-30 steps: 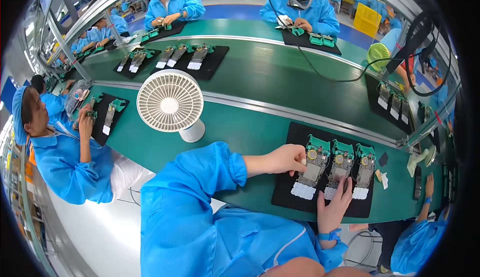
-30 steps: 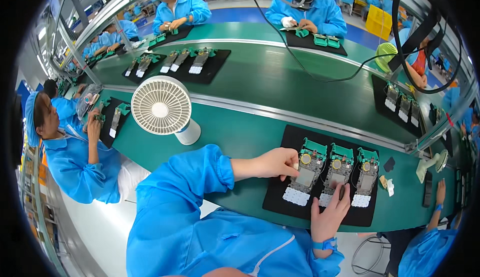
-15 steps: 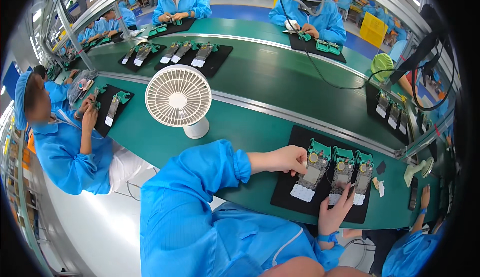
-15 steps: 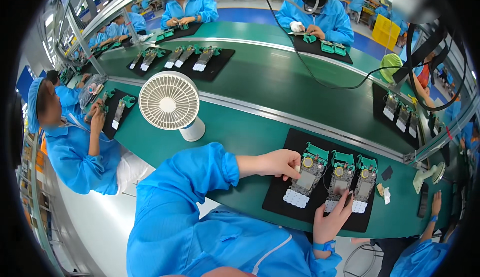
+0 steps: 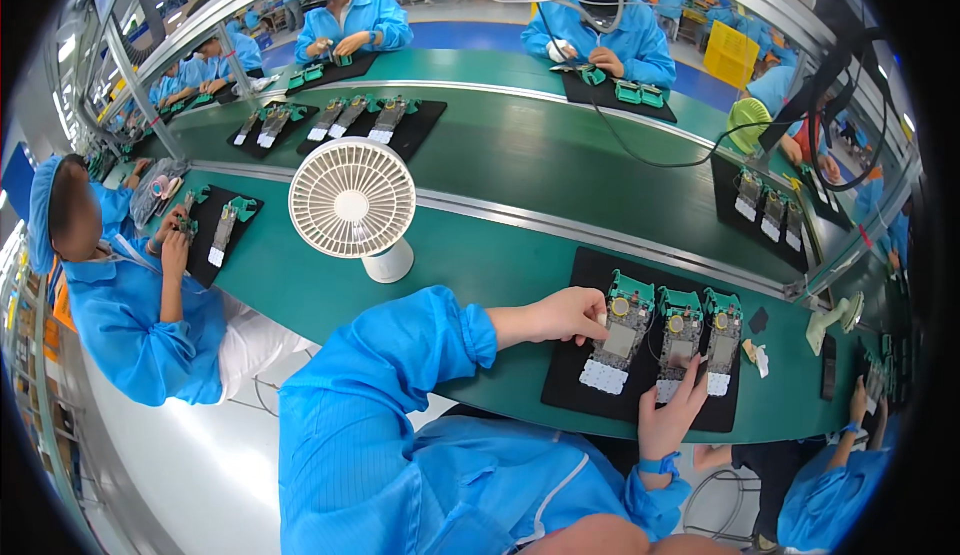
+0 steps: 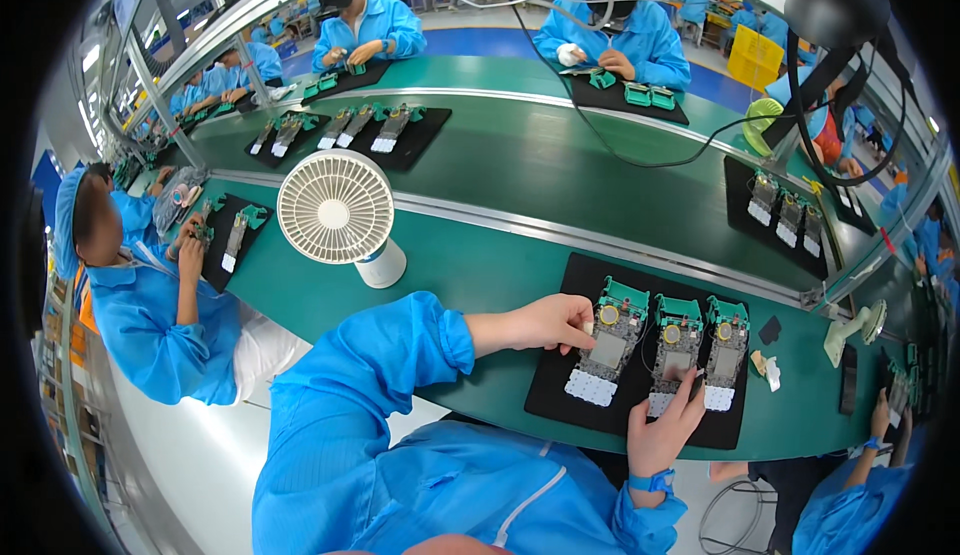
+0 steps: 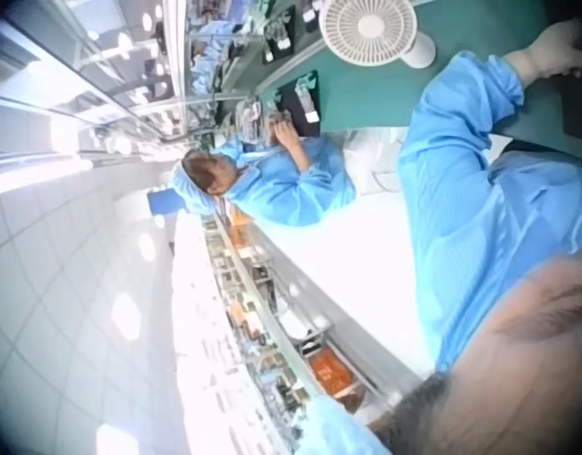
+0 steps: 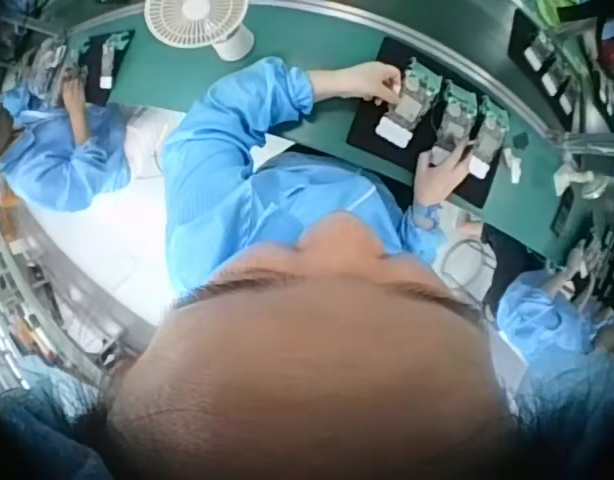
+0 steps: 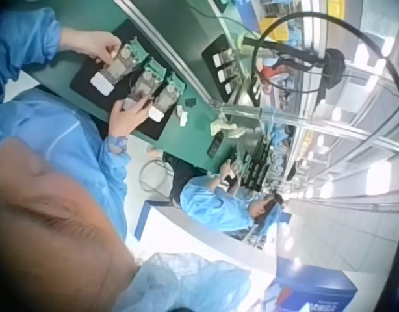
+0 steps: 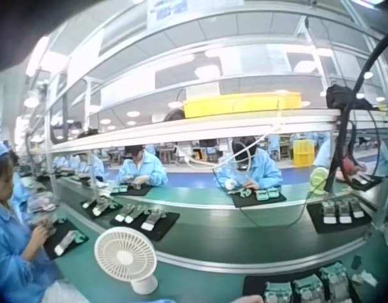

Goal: Assembling electronic components on a production line by attaching parts and stickers to circuit boards.

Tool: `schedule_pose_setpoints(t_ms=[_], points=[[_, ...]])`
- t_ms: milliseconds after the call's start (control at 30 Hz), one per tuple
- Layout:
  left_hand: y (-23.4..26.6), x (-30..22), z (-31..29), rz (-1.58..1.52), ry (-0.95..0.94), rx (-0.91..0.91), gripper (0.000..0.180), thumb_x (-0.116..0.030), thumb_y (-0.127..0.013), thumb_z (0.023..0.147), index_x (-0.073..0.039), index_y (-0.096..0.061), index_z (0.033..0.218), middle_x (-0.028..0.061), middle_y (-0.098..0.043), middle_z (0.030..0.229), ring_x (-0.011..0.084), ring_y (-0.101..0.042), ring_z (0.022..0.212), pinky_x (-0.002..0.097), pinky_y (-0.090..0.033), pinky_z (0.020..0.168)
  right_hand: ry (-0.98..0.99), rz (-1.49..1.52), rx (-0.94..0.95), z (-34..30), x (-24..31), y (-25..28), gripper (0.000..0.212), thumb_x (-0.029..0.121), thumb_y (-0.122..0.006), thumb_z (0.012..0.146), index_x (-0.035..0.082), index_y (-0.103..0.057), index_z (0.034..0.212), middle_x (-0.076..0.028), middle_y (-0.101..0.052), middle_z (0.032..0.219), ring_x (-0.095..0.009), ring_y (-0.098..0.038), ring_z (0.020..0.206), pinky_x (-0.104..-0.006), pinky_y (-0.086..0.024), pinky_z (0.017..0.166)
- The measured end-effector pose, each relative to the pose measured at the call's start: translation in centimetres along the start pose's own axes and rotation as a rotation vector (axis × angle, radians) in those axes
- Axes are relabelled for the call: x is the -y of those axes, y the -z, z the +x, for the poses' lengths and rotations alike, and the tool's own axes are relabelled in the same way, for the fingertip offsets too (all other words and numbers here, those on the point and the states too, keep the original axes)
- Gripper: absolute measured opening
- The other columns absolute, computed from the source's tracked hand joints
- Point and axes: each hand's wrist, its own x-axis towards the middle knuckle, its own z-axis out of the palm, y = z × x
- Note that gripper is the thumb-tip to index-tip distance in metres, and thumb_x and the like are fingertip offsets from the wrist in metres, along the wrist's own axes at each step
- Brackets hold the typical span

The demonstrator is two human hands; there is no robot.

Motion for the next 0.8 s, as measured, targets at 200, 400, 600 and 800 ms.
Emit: schedule_pose_setpoints(t_ms=[200,400,600,800], points=[[0.14,0.11,0.09,0.003,-0.024,-0.002,0.021,-0.013,-0.073,0.084,-0.008,-0.052,0.089,-0.0010,-0.059,0.073,0.0052,-0.053,0.056,0.0207,-0.034,0.043,0.003,-0.039,0.014,0.12,-0.02,-0.01,0.078,0.006,-0.063,0.075,0.002,-0.034,0.147,-0.028,-0.038,0.139,-0.046,-0.039,0.126,-0.0506,-0.033,0.106],[-0.01,0.64,0.18,-0.011,-0.026,0.030,0.021,-0.014,-0.072,0.085,-0.008,-0.052,0.089,-0.0020,-0.058,0.072,0.0042,-0.053,0.056,0.0195,-0.034,0.043,-0.003,-0.041,0.027,0.07,-0.19,0.07,0.079,0.004,-0.063,0.074,0.001,-0.034,0.147,-0.028,-0.038,0.139,-0.046,-0.039,0.125,-0.0508,-0.034,0.105],[-0.29,-0.13,-0.23,0.038,-0.027,0.032,0.022,-0.015,-0.072,0.086,-0.008,-0.051,0.088,-0.0001,-0.057,0.070,0.0057,-0.054,0.056,0.0203,-0.035,0.042,0.032,-0.027,0.023,-0.30,-0.06,0.48,0.080,0.005,-0.065,0.073,-0.003,-0.033,0.146,-0.028,-0.040,0.138,-0.045,-0.040,0.124,-0.0503,-0.033,0.105],[0.32,0.26,-0.01,0.042,-0.042,0.023,0.023,-0.015,-0.071,0.088,-0.008,-0.049,0.089,0.0007,-0.059,0.074,0.0067,-0.058,0.060,0.0204,-0.038,0.041,0.021,-0.026,-0.031,0.22,-0.22,-0.32,0.076,0.007,-0.065,0.074,-0.001,-0.036,0.144,-0.028,-0.041,0.136,-0.047,-0.044,0.118,-0.0511,-0.037,0.101]])
